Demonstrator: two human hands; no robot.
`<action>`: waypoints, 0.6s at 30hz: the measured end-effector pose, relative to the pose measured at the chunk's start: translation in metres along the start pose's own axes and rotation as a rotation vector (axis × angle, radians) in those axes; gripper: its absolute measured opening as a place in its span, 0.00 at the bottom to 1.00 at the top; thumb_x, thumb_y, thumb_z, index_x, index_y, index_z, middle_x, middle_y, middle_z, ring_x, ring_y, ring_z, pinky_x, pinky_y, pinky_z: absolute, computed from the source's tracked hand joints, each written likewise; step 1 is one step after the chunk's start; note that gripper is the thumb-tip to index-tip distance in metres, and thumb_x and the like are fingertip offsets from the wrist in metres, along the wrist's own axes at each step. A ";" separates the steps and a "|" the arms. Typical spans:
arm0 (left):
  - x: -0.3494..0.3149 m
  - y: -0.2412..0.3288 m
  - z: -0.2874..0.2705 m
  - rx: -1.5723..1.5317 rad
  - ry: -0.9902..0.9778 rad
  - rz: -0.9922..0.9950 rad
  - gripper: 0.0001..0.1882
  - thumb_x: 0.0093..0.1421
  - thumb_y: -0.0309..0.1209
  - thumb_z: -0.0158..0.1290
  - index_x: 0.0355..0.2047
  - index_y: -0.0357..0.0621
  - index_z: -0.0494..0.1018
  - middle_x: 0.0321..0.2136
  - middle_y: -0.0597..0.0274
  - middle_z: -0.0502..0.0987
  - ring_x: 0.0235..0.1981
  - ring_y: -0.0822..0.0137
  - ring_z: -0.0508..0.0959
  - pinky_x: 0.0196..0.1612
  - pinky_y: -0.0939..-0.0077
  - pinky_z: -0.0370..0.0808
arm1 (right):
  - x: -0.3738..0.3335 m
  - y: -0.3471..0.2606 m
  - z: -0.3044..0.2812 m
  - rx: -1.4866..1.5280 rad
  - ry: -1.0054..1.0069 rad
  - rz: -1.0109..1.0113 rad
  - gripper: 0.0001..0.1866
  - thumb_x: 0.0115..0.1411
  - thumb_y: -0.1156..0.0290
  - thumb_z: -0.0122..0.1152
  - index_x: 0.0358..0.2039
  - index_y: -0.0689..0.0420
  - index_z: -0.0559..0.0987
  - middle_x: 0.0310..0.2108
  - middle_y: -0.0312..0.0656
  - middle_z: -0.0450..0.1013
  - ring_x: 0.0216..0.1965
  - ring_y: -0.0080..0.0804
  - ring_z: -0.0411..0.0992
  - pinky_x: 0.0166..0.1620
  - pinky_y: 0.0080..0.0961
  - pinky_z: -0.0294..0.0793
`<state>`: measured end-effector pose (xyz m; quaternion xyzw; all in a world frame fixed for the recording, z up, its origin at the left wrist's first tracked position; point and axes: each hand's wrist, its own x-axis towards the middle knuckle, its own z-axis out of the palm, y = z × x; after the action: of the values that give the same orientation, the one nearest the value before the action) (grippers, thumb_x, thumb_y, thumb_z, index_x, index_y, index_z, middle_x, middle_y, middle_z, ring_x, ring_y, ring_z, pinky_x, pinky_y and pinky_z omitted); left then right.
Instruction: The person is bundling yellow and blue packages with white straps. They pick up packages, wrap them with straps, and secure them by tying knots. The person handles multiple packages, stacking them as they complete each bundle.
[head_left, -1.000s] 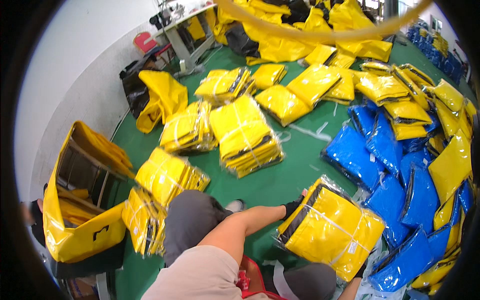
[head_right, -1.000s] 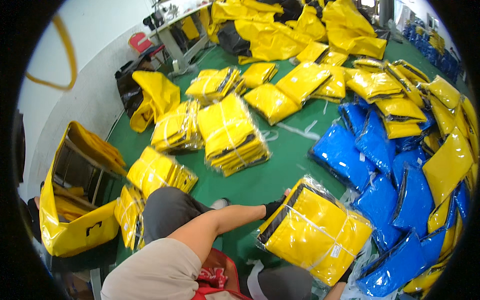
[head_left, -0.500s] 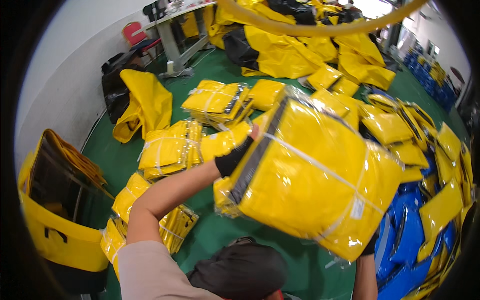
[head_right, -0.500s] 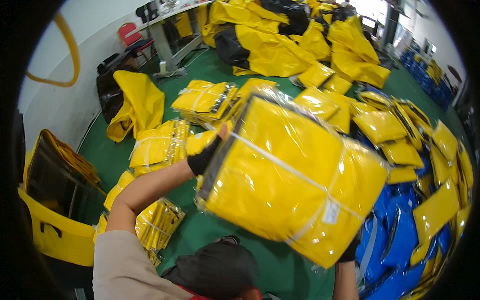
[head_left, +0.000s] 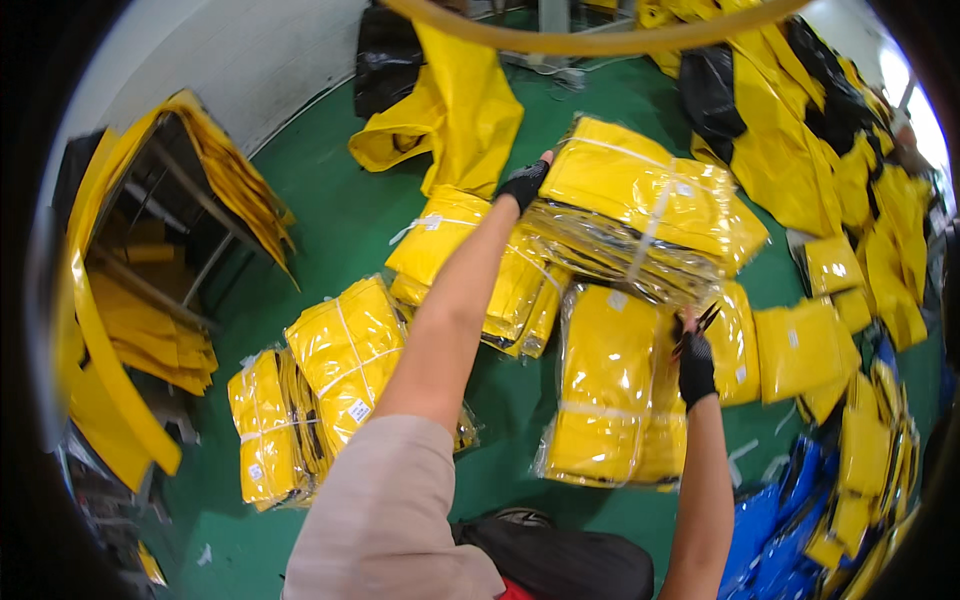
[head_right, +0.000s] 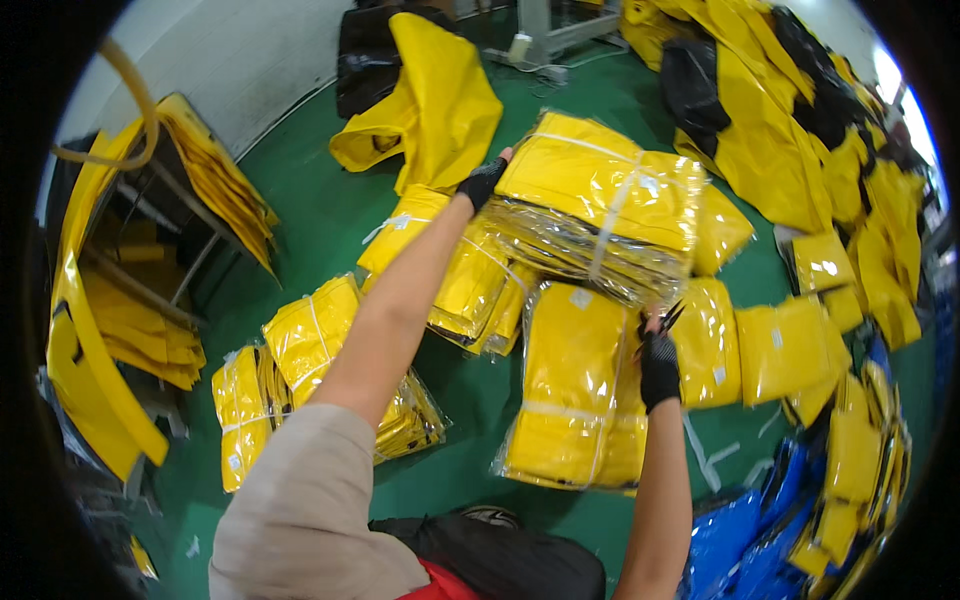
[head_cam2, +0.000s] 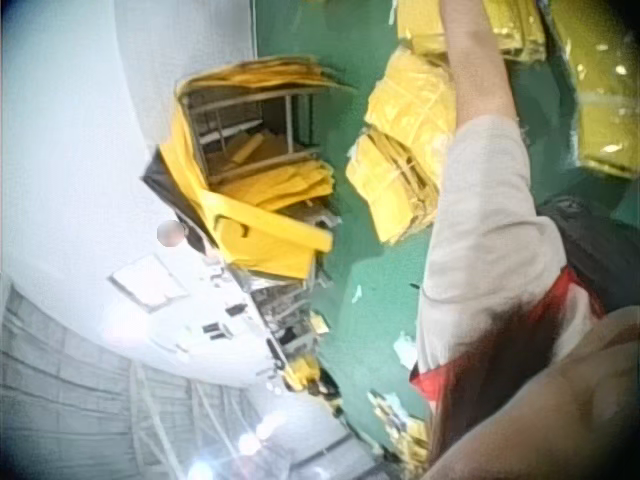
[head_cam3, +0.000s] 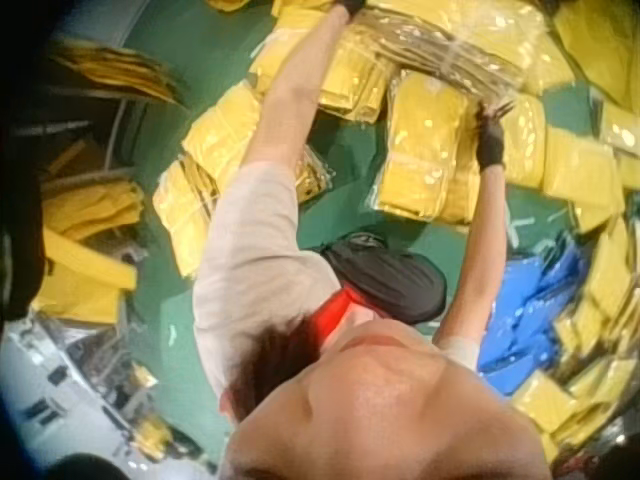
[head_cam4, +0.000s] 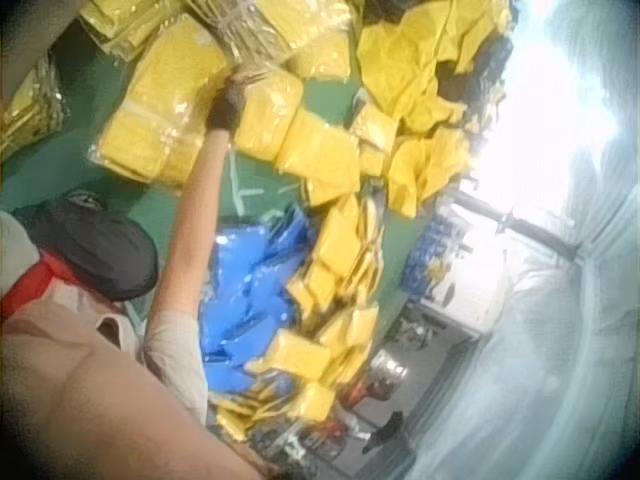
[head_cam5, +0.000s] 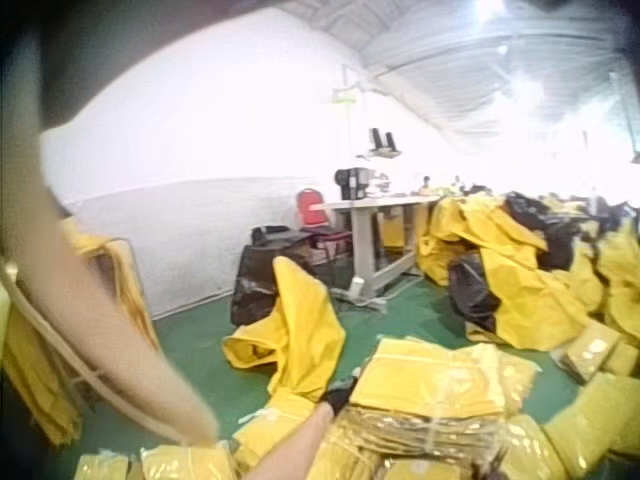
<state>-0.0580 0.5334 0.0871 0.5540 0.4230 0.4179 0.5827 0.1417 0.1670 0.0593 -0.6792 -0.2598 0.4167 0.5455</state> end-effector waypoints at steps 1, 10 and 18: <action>-0.009 -0.012 -0.009 0.052 0.086 0.088 0.29 0.59 0.53 0.42 0.40 0.36 0.72 0.37 0.58 0.76 0.39 0.69 0.74 0.45 0.80 0.67 | -0.004 0.003 0.021 -0.125 -0.094 0.089 0.26 0.61 0.49 0.42 0.57 0.46 0.62 0.28 0.37 0.68 0.29 0.27 0.68 0.30 0.32 0.70; -0.356 -0.073 -0.345 0.753 0.779 0.375 0.20 0.54 0.31 0.49 0.48 0.39 0.64 0.46 0.55 0.68 0.49 0.61 0.66 0.54 0.69 0.61 | -0.149 0.052 -0.017 -0.210 -0.203 -0.216 0.23 0.63 0.57 0.42 0.48 0.62 0.69 0.41 0.45 0.72 0.44 0.34 0.70 0.48 0.28 0.67; -0.604 -0.070 -0.567 0.779 0.960 -0.882 0.22 0.62 0.40 0.40 0.51 0.36 0.63 0.50 0.50 0.67 0.50 0.58 0.67 0.52 0.68 0.63 | -0.211 0.135 -0.147 0.228 0.475 0.079 0.21 0.59 0.52 0.45 0.45 0.55 0.69 0.25 0.40 0.71 0.23 0.31 0.69 0.27 0.24 0.70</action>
<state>-0.7758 0.1196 0.0192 0.2566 0.9294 0.1618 0.2103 0.1433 -0.1166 -0.0024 -0.7018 -0.0491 0.2931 0.6475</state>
